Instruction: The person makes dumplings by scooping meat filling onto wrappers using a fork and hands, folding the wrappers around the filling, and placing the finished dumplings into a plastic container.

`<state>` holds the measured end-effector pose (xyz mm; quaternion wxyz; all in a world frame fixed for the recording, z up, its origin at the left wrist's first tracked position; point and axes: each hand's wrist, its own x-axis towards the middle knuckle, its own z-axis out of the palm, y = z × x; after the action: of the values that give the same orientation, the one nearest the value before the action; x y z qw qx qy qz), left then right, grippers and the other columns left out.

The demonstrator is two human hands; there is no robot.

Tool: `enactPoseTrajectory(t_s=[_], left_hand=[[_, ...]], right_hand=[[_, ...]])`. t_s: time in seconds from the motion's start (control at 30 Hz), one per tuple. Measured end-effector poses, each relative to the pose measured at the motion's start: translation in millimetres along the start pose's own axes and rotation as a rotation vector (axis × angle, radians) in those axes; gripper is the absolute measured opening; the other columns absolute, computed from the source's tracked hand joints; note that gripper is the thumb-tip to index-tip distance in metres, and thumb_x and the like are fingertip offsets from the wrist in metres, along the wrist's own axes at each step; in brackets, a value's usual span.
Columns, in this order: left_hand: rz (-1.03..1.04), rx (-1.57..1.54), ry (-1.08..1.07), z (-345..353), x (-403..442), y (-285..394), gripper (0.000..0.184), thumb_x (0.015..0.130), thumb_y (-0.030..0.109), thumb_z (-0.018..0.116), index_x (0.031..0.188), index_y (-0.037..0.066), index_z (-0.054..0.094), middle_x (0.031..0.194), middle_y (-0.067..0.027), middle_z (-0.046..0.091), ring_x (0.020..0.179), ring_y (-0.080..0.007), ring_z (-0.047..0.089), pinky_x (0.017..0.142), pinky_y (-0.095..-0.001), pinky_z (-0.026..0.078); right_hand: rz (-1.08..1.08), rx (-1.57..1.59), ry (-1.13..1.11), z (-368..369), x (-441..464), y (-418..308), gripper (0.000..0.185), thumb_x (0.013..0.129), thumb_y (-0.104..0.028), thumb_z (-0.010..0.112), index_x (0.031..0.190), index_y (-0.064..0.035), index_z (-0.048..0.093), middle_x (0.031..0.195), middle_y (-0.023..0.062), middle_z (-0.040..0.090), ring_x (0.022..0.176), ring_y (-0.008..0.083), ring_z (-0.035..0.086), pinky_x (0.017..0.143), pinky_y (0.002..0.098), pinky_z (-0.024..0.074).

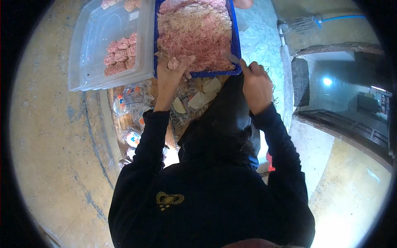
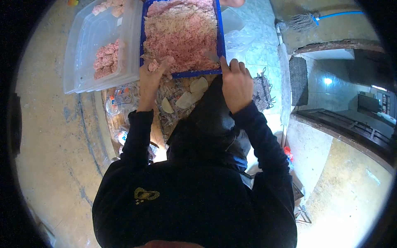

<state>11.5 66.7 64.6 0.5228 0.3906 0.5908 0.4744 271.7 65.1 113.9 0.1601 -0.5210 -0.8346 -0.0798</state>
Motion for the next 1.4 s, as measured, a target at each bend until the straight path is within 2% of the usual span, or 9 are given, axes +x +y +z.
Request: enactPoseTrajectory(t_s=[0.23, 0.43, 0.57, 0.87, 1.07, 1.23, 1.27, 1.33, 1.4], left_hand=[[0.076, -0.205, -0.257, -12.5, -6.3, 12.0, 0.032, 0.086, 0.012, 0.085, 0.111, -0.001, 0.069, 0.099, -0.0092, 0.074, 0.086, -0.0124, 0.069, 0.076, -0.0283, 0.056], [0.501, 0.056, -0.373, 8.2, -8.8, 46.8, 0.031, 0.081, 0.009, 0.088, 0.106, 0.003, 0.071, 0.097, -0.0041, 0.075, 0.087, -0.0113, 0.067, 0.082, -0.0279, 0.054], [0.427, 0.096, -0.420, 12.5, -20.2, 62.6, 0.029, 0.079, 0.009, 0.089, 0.102, 0.003, 0.072, 0.094, -0.0034, 0.074, 0.086, -0.0100, 0.066, 0.080, -0.0277, 0.054], [0.545, -0.211, -0.178, 16.8, -26.6, 52.3, 0.022, 0.077, -0.006, 0.080, 0.096, 0.000, 0.070, 0.088, -0.0056, 0.072, 0.085, -0.0128, 0.069, 0.077, -0.0289, 0.056], [0.798, 0.091, 0.034, 23.3, -24.7, 47.4, 0.031, 0.076, -0.017, 0.070, 0.103, -0.002, 0.071, 0.099, -0.0101, 0.071, 0.092, -0.0147, 0.071, 0.082, -0.0293, 0.058], [0.996, 0.469, 0.257, 23.8, -18.3, 32.5, 0.025, 0.078, 0.000, 0.086, 0.100, 0.001, 0.074, 0.092, -0.0083, 0.074, 0.079, -0.0165, 0.072, 0.068, -0.0293, 0.056], [0.995, 0.469, 0.259, 25.9, -20.4, 21.8, 0.025, 0.078, 0.000, 0.086, 0.100, 0.001, 0.074, 0.092, -0.0083, 0.074, 0.079, -0.0165, 0.072, 0.068, -0.0293, 0.056], [0.628, 0.221, 0.206, 31.2, -25.3, 8.1, 0.022, 0.081, 0.005, 0.087, 0.097, 0.001, 0.073, 0.090, -0.0053, 0.073, 0.078, -0.0124, 0.068, 0.068, -0.0280, 0.054], [0.419, 0.125, 0.176, 24.3, -21.2, 7.8, 0.022, 0.081, 0.008, 0.088, 0.095, 0.001, 0.072, 0.088, -0.0038, 0.073, 0.078, -0.0104, 0.067, 0.069, -0.0267, 0.054]], right_hand=[[0.122, 0.069, -0.293, -37.6, -50.8, 26.5, 0.034, 0.088, 0.001, 0.060, 0.121, -0.0011, 0.070, 0.086, 0.0145, 0.060, 0.077, 0.0320, 0.065, 0.066, 0.0440, 0.0539], [0.217, 0.829, -0.022, -81.4, -8.2, -26.3, 0.011, 0.096, -0.004, 0.069, 0.102, 0.0039, 0.074, 0.088, 0.0190, 0.074, 0.072, 0.0267, 0.074, 0.065, 0.0320, 0.0550], [0.206, 0.891, -0.065, -81.8, 10.0, -36.8, 0.010, 0.096, -0.003, 0.068, 0.101, 0.0044, 0.073, 0.086, 0.0203, 0.072, 0.070, 0.0287, 0.072, 0.064, 0.0331, 0.0544], [0.231, 0.847, -0.106, -91.5, 2.8, -54.2, 0.009, 0.095, -0.005, 0.070, 0.099, 0.0032, 0.072, 0.079, 0.0210, 0.069, 0.060, 0.0338, 0.066, 0.056, 0.0363, 0.0502], [0.335, 1.036, -0.049, -67.8, 5.6, -66.1, 0.012, 0.096, -0.005, 0.069, 0.098, 0.0060, 0.073, 0.078, 0.0177, 0.072, 0.063, 0.0152, 0.064, 0.059, 0.0302, 0.0491], [0.567, 1.289, -0.054, -53.5, 9.1, -59.9, 0.014, 0.098, -0.006, 0.068, 0.097, 0.0064, 0.074, 0.087, 0.0177, 0.076, 0.076, 0.0090, 0.065, 0.068, 0.0270, 0.0507], [0.566, 1.152, -0.014, -52.8, 15.5, -52.6, 0.014, 0.098, -0.004, 0.065, 0.101, 0.0054, 0.074, 0.087, 0.0157, 0.075, 0.075, 0.0120, 0.066, 0.068, 0.0296, 0.0519], [0.576, 1.012, 0.039, -45.4, 19.7, -37.5, 0.015, 0.098, -0.003, 0.062, 0.105, 0.0044, 0.074, 0.086, 0.0136, 0.074, 0.074, 0.0149, 0.067, 0.069, 0.0322, 0.0531], [0.277, 0.210, -0.097, -19.3, 1.7, -19.0, 0.028, 0.094, -0.001, 0.058, 0.119, 0.0008, 0.070, 0.090, 0.0099, 0.067, 0.081, 0.0231, 0.067, 0.073, 0.0371, 0.0545]])
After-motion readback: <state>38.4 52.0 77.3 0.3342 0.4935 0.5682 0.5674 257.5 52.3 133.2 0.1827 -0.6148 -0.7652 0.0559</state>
